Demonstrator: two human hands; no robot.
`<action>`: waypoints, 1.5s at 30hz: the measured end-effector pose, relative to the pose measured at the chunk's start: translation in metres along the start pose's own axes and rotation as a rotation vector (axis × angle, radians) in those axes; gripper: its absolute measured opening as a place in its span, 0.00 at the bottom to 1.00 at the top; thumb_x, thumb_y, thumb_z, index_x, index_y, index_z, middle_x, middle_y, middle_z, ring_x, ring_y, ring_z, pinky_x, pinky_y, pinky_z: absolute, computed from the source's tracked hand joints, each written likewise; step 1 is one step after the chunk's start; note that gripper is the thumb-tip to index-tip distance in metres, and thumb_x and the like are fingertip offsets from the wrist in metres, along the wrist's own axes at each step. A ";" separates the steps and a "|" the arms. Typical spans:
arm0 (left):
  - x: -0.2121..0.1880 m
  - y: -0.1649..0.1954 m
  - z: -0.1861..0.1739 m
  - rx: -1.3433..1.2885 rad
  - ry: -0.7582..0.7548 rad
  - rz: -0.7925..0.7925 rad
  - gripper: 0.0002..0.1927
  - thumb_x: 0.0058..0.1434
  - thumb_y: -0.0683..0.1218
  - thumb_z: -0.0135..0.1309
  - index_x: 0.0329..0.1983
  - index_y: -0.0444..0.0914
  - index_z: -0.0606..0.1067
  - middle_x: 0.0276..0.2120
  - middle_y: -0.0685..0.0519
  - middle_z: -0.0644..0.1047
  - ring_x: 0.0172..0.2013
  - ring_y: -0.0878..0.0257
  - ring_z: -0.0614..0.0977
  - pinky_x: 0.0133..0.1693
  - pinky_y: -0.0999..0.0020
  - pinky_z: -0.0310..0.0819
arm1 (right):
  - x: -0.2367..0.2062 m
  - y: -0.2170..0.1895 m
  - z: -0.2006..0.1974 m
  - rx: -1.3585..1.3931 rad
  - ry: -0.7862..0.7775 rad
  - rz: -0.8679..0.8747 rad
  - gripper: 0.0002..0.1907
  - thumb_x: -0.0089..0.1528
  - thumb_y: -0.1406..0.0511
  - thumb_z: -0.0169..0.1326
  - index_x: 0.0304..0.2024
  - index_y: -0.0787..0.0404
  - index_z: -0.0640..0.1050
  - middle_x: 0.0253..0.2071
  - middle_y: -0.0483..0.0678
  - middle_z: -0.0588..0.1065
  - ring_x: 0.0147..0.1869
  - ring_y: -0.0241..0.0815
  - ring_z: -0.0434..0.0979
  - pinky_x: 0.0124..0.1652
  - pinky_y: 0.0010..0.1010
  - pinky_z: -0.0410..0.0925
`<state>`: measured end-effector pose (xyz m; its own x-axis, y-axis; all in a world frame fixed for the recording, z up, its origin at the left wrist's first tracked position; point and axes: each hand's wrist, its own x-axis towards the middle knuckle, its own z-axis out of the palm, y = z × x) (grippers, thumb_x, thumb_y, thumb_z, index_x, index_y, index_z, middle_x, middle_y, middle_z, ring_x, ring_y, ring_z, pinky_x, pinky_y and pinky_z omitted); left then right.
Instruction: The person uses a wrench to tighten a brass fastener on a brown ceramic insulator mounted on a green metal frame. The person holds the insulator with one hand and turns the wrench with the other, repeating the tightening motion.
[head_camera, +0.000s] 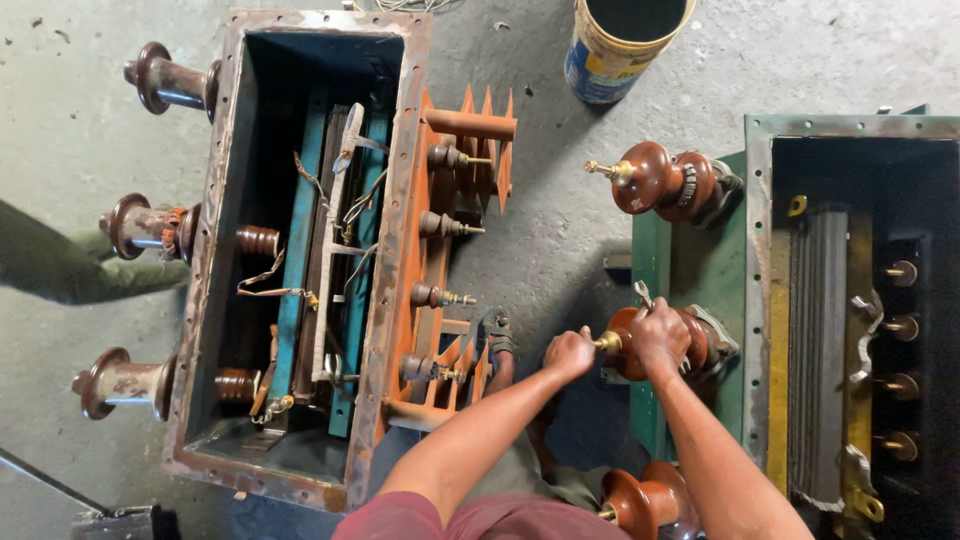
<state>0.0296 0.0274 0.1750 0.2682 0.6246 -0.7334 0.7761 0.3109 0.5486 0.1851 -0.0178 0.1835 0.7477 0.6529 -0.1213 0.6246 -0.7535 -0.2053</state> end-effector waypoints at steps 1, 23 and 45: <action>-0.003 -0.005 -0.003 0.156 0.095 0.197 0.26 0.73 0.59 0.42 0.34 0.34 0.77 0.33 0.36 0.79 0.36 0.37 0.82 0.42 0.43 0.76 | 0.000 0.000 0.000 0.005 0.006 0.002 0.16 0.68 0.55 0.50 0.37 0.59 0.78 0.34 0.62 0.79 0.39 0.68 0.80 0.40 0.57 0.72; -0.005 -0.017 -0.006 0.390 0.195 0.600 0.21 0.73 0.56 0.44 0.36 0.35 0.74 0.33 0.38 0.79 0.35 0.37 0.82 0.40 0.41 0.74 | 0.003 0.007 0.007 0.010 -0.028 0.014 0.16 0.67 0.54 0.50 0.37 0.60 0.78 0.36 0.62 0.80 0.41 0.68 0.80 0.42 0.57 0.72; -0.002 -0.010 -0.007 -0.144 -0.141 -0.094 0.32 0.75 0.62 0.36 0.33 0.33 0.77 0.30 0.37 0.79 0.35 0.40 0.83 0.41 0.43 0.80 | -0.011 0.018 0.033 -0.041 0.185 -0.117 0.12 0.64 0.58 0.53 0.31 0.58 0.78 0.29 0.59 0.78 0.34 0.64 0.80 0.34 0.54 0.72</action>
<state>0.0175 0.0282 0.1740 0.2838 0.4852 -0.8271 0.7147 0.4681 0.5198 0.1805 -0.0359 0.1494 0.6956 0.7137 0.0826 0.7156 -0.6781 -0.1678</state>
